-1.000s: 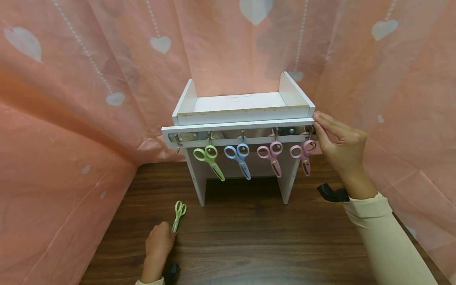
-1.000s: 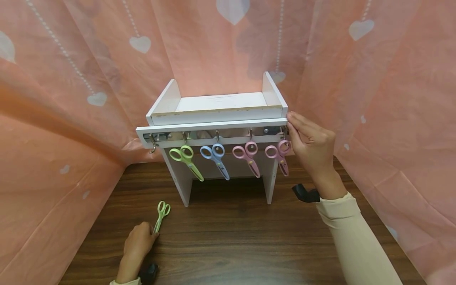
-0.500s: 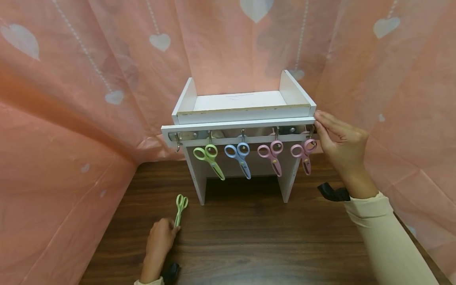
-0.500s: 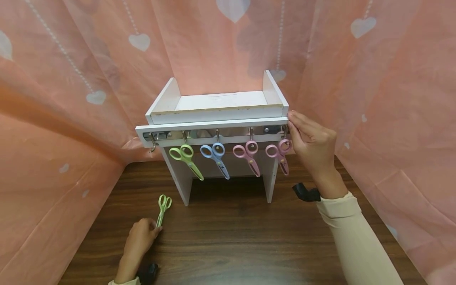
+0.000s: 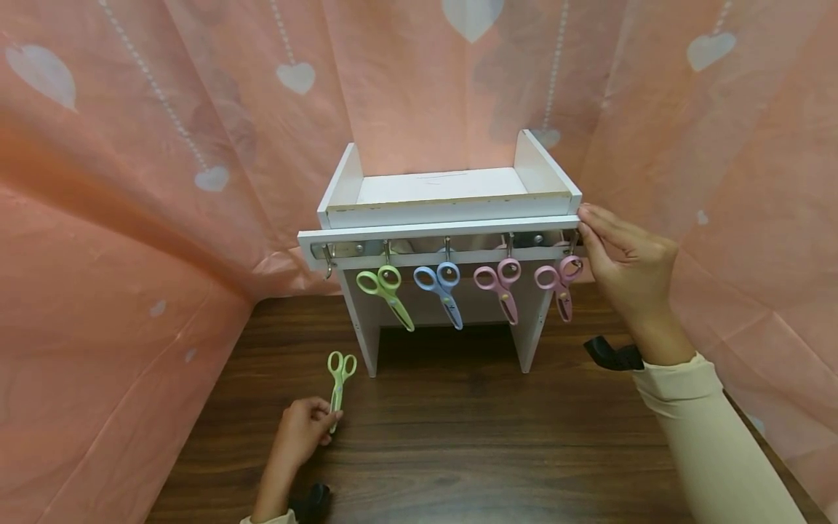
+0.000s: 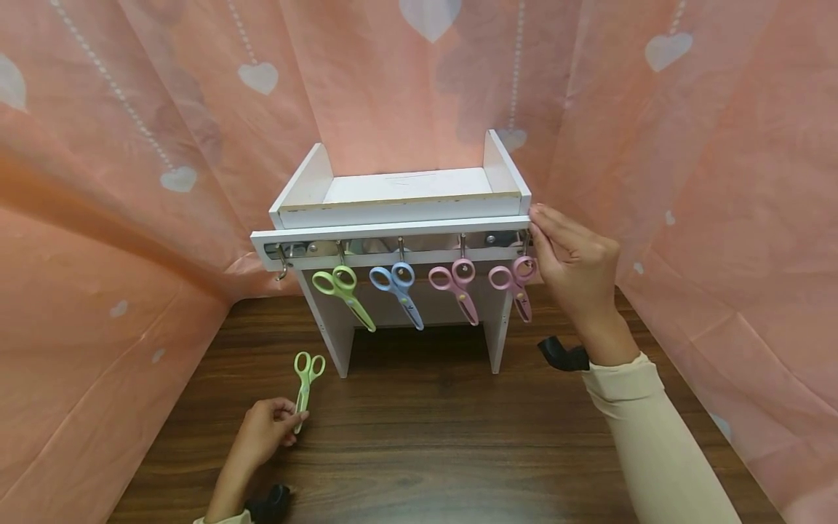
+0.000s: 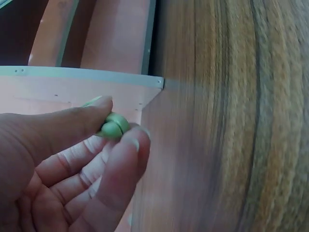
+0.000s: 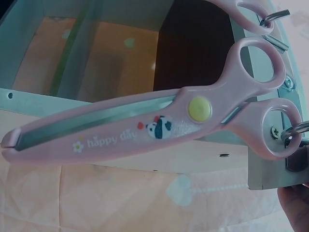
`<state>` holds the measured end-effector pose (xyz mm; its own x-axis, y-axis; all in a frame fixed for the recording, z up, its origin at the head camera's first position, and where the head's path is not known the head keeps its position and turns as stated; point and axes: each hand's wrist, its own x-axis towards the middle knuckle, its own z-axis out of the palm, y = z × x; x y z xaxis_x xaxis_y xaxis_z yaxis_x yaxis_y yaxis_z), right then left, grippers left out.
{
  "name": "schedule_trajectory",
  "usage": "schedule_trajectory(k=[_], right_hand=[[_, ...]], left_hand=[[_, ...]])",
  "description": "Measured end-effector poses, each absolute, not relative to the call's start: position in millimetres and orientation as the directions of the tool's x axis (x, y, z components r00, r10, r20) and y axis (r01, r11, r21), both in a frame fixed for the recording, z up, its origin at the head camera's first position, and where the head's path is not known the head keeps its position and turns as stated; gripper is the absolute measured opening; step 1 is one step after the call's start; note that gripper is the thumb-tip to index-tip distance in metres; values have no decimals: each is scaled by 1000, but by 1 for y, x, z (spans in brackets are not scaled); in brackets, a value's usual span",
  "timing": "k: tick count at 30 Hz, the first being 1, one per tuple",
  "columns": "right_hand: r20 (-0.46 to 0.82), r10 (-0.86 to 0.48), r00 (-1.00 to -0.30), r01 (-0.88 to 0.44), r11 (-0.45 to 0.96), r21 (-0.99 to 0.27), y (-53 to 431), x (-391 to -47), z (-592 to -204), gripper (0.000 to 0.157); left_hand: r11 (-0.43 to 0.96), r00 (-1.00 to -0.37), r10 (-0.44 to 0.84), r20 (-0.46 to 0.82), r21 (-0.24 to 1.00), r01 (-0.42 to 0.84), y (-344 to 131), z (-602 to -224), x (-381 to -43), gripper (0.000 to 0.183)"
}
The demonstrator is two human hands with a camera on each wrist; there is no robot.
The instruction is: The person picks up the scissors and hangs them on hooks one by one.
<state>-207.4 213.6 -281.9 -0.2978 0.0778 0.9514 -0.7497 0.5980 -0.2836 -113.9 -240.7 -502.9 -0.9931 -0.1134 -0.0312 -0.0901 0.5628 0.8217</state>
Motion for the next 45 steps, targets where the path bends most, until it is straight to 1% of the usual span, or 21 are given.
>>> schedule_trajectory(k=[7,12,17,21,29,33,37,45], right_hand=[[952,71,-297,-746,605,-278,217,-212,-285,27],[952,67,-299,-748,603,-277,219,-214,-286,27],[951,53,-303,-750,603,-273,221,-216,-288,28],[952,50,-303,-751,602,-270,222,-216,-289,29],[953,63,-297,-750,602,-274,221,-216,-290,29],[954,71,-292,-743,612,-273,221,-215,-289,28],[954,76,-289,-743,611,-273,219,-212,-286,26],[955,69,-290,-750,603,-272,218,-213,-286,27]], left_hand=[[466,-990,-129,-47,879,-103,-237,-496,-114,13],[403,-990,-141,-17,912,-73,-236,-491,-114,12],[367,-983,-180,22,929,-46,-236,-488,-115,13],[325,-980,-199,18,944,-49,-236,-486,-114,15],[153,-978,-208,-3,988,-36,-234,-485,-114,14],[92,-978,-207,9,996,-10,-232,-481,-114,16],[48,-976,-212,48,998,39,-229,-475,-115,20],[28,-966,-232,111,994,107,-220,-468,-113,21]])
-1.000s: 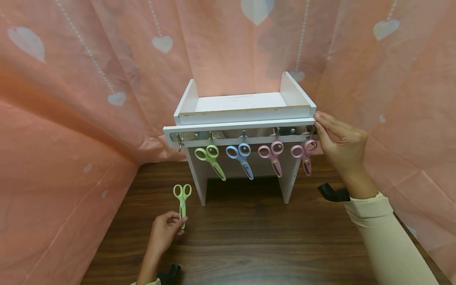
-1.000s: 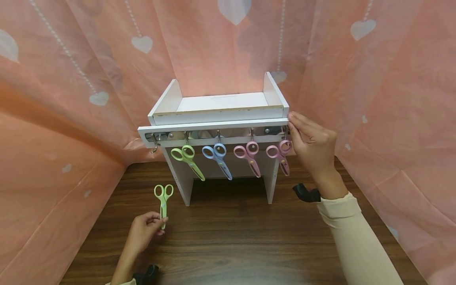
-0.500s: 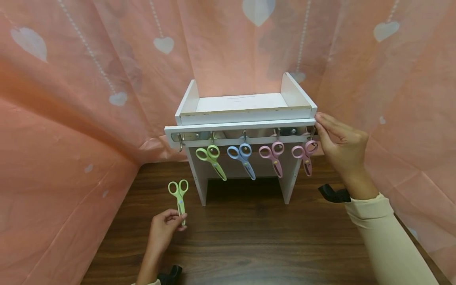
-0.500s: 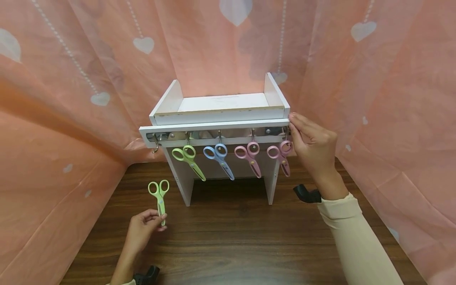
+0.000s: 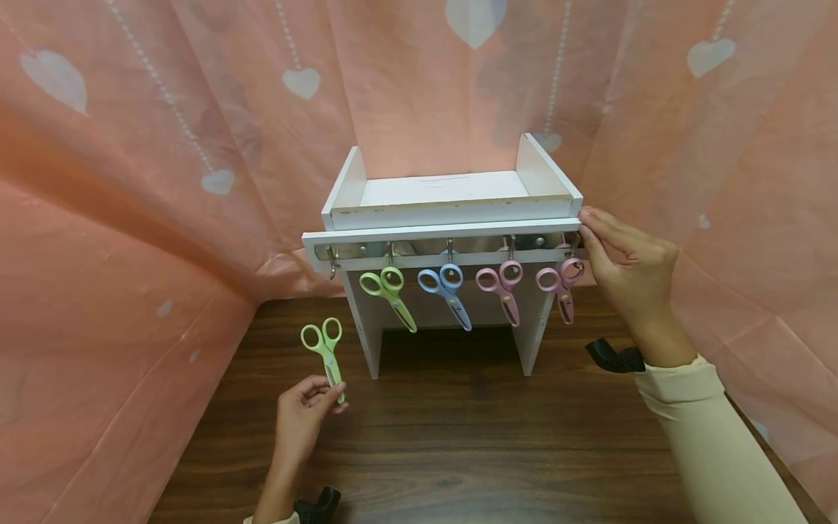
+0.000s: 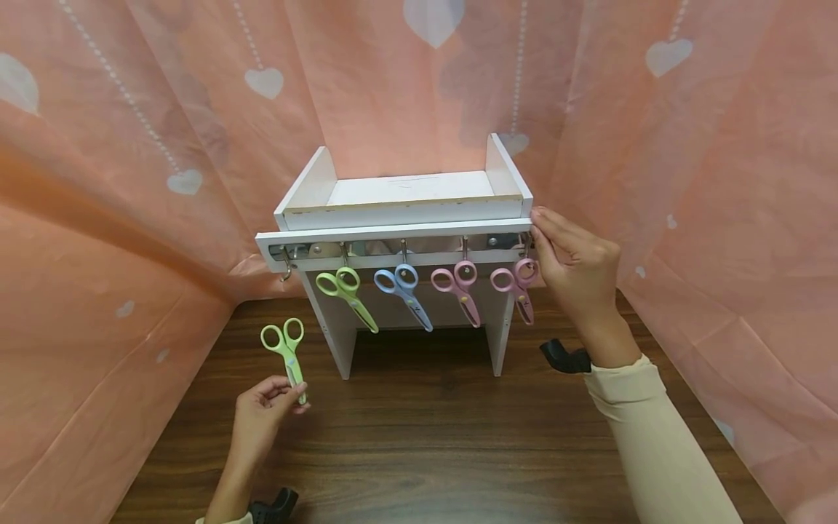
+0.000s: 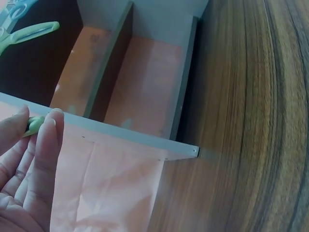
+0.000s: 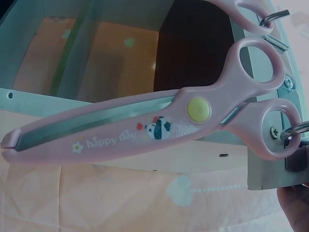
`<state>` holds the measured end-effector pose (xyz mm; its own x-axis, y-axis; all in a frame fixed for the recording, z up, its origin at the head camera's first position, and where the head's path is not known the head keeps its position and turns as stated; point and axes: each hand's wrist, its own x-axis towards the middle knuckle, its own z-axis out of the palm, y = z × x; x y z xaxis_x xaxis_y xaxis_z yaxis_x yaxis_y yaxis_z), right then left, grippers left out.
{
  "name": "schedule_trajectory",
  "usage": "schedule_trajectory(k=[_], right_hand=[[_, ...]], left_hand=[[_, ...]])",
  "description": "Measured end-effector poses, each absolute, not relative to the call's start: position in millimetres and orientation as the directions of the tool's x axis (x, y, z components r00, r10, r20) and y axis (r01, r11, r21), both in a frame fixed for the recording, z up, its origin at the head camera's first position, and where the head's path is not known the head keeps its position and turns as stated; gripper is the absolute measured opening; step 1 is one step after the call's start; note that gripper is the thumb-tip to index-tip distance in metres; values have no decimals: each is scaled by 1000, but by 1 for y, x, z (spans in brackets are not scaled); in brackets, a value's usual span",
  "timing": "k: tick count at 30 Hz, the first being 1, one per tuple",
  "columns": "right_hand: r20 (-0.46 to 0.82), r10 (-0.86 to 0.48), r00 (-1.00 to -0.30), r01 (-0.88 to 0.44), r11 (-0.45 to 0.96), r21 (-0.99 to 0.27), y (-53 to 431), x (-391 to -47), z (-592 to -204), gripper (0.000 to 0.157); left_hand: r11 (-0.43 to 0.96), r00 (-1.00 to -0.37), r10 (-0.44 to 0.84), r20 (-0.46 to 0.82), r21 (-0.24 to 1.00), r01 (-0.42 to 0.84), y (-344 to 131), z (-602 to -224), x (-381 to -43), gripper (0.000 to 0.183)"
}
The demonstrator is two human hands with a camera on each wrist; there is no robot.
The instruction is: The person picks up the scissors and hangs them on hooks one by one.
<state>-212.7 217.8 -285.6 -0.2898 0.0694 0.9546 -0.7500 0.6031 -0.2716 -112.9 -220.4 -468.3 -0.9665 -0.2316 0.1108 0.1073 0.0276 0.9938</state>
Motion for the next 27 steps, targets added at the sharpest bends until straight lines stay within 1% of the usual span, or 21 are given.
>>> schedule_trajectory(k=[11,19,27], right_hand=[[956,73,-285,-741,615,-268,218,-212,-285,26],[956,66,-287,-740,619,-264,219,-214,-286,27],[954,53,-296,-741,617,-264,221,-215,-288,27]], left_hand=[[15,-956,-245,161,987,163,-215,-462,-110,18],[51,-937,-237,255,967,250,-212,-460,-109,14],[57,-926,-235,294,956,289,-208,-455,-107,13]])
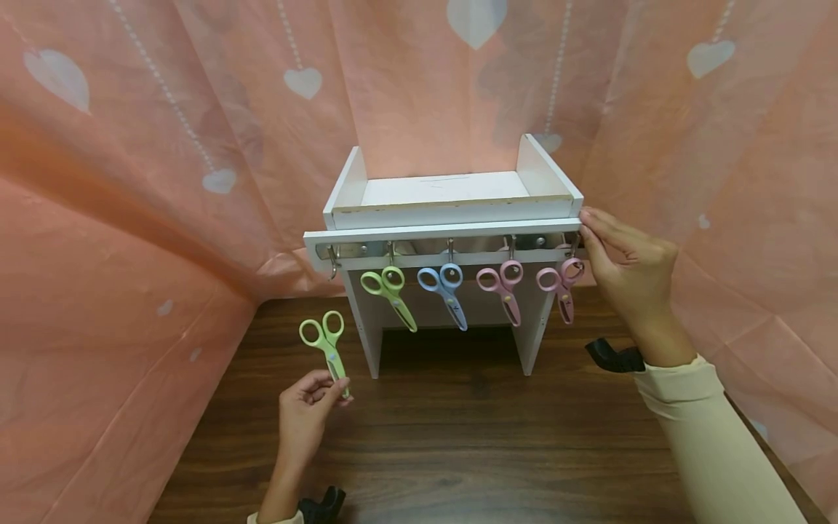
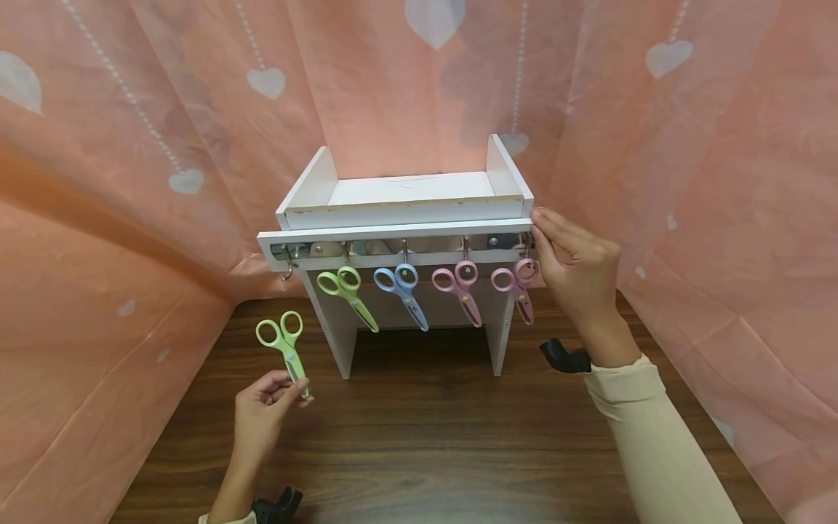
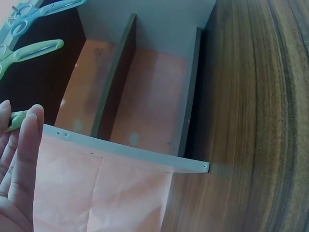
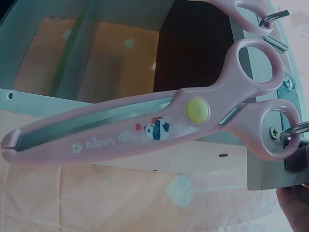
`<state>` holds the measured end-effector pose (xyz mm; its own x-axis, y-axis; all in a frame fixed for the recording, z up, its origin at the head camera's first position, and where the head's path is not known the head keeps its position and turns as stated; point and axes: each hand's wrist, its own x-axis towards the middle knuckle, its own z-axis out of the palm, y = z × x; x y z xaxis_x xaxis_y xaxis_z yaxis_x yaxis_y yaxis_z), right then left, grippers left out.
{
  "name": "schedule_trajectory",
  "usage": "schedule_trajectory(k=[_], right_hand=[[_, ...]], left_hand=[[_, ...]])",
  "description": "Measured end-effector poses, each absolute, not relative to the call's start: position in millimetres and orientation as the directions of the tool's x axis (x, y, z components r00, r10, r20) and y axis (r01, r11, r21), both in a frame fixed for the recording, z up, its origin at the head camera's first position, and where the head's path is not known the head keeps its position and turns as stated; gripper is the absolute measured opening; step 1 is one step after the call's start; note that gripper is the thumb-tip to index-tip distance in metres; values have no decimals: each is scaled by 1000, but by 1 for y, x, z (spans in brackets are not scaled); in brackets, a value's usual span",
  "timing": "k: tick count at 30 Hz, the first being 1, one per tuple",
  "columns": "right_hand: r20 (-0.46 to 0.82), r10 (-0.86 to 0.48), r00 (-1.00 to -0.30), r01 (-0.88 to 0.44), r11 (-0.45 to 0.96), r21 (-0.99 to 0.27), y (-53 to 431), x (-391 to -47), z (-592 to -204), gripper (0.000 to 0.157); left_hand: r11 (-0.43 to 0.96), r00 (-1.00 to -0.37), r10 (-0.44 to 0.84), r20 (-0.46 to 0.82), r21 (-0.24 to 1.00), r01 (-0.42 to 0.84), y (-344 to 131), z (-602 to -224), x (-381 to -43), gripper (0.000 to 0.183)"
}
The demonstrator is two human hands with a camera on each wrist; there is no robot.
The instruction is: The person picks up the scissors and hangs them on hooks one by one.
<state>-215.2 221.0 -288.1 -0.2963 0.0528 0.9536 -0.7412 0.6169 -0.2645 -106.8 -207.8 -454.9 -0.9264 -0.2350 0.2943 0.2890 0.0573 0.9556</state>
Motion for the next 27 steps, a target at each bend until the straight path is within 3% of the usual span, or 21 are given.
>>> schedule_trajectory(k=[16,27], right_hand=[[955,68,-288,-750,604,-269,217,-212,-284,26],[953,73,-295,-744,608,-277,218,-214,-287,25]], left_hand=[[48,-907,-247,342,939,341,-204,-444,-106,9],[45,-865,-246,437,897,440,-207,-439,-107,10]])
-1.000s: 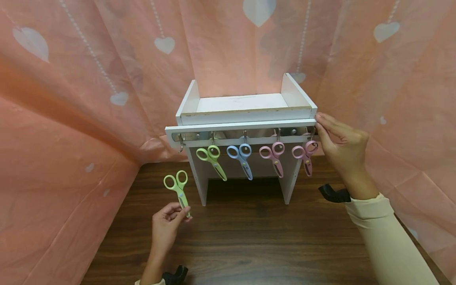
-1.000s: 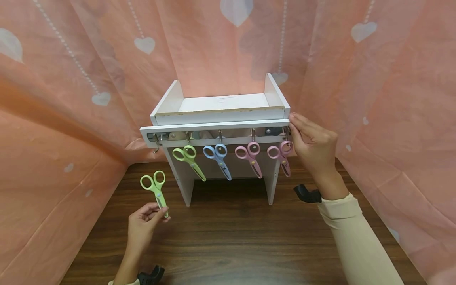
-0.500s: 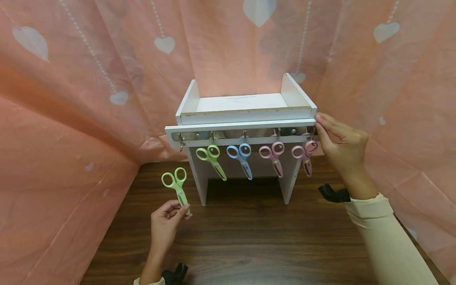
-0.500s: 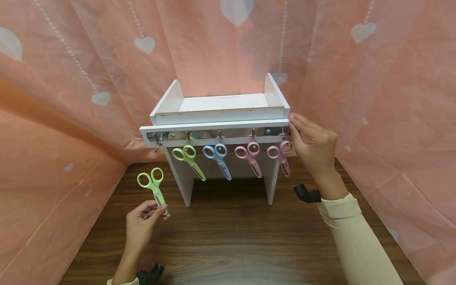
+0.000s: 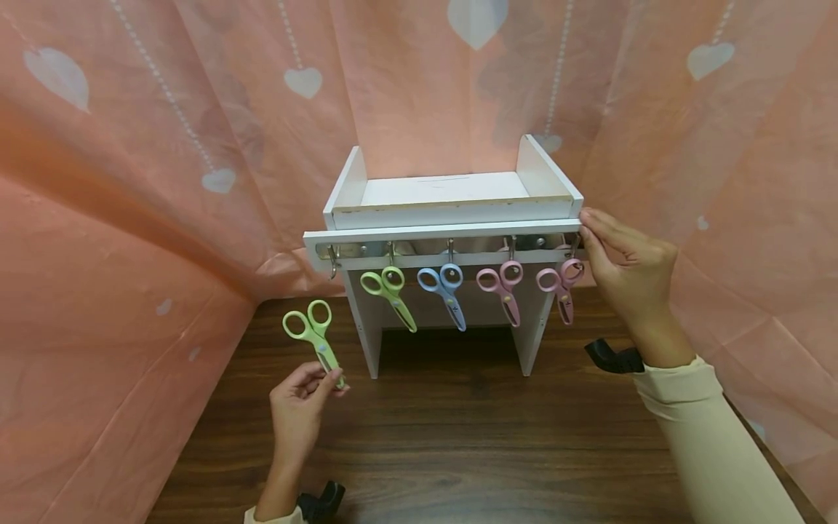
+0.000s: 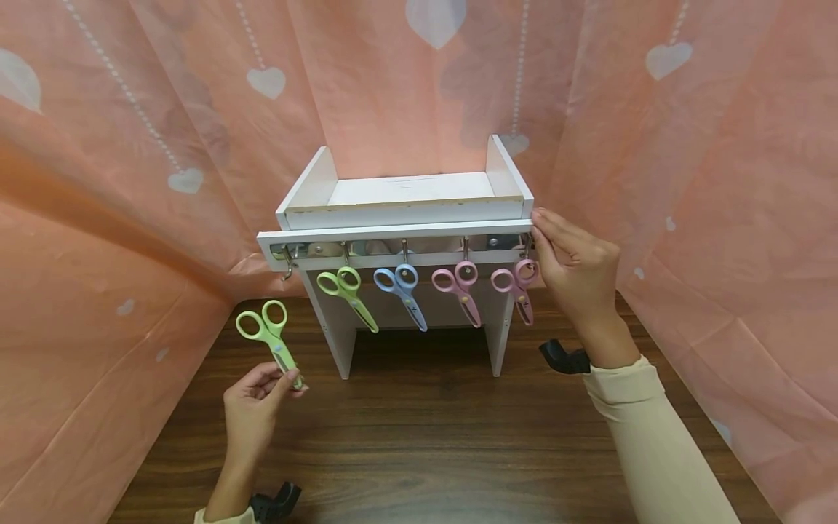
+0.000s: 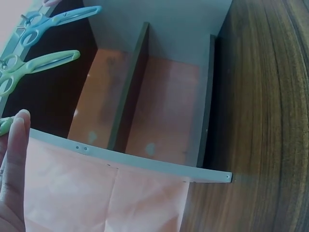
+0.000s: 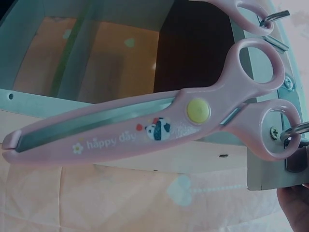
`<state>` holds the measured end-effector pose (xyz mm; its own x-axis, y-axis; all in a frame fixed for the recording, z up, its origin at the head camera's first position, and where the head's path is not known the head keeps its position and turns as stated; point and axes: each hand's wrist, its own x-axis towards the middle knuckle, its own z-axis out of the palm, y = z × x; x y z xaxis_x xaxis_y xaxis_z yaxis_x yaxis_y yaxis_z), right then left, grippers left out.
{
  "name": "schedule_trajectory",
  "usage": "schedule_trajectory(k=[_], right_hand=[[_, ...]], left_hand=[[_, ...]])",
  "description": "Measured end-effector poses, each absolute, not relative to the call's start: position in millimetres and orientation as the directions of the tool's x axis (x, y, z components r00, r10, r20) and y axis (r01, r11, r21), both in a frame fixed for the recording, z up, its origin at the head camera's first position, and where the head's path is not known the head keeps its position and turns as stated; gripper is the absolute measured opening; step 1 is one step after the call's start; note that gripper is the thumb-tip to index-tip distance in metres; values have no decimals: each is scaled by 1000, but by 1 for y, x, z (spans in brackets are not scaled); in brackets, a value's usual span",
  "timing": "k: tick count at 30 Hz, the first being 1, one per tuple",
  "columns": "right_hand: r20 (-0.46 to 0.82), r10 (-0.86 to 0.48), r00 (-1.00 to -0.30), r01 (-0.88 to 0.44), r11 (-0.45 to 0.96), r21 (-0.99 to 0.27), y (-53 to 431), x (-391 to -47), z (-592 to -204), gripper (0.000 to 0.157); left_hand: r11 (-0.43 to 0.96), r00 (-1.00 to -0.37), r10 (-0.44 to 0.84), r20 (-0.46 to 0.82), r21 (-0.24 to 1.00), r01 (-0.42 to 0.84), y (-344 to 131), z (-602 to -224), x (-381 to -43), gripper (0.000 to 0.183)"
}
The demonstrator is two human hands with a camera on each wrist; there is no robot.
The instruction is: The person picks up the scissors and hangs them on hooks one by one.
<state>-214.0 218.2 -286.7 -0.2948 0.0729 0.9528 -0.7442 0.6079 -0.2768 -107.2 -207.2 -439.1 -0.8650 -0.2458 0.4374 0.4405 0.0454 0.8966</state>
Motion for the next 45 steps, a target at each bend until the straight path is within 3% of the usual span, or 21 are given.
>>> schedule_trajectory(k=[32,45], right_hand=[[954,69,-291,-740,616,-271,216,-210,-284,26],[953,73,-294,-738,616,-275,216,-212,-285,26]], left_hand=[[49,-849,-206,486,872,487,-205,-420,-125,10],[-24,-834,-212,509,851,525,-202,-412,-129,10]])
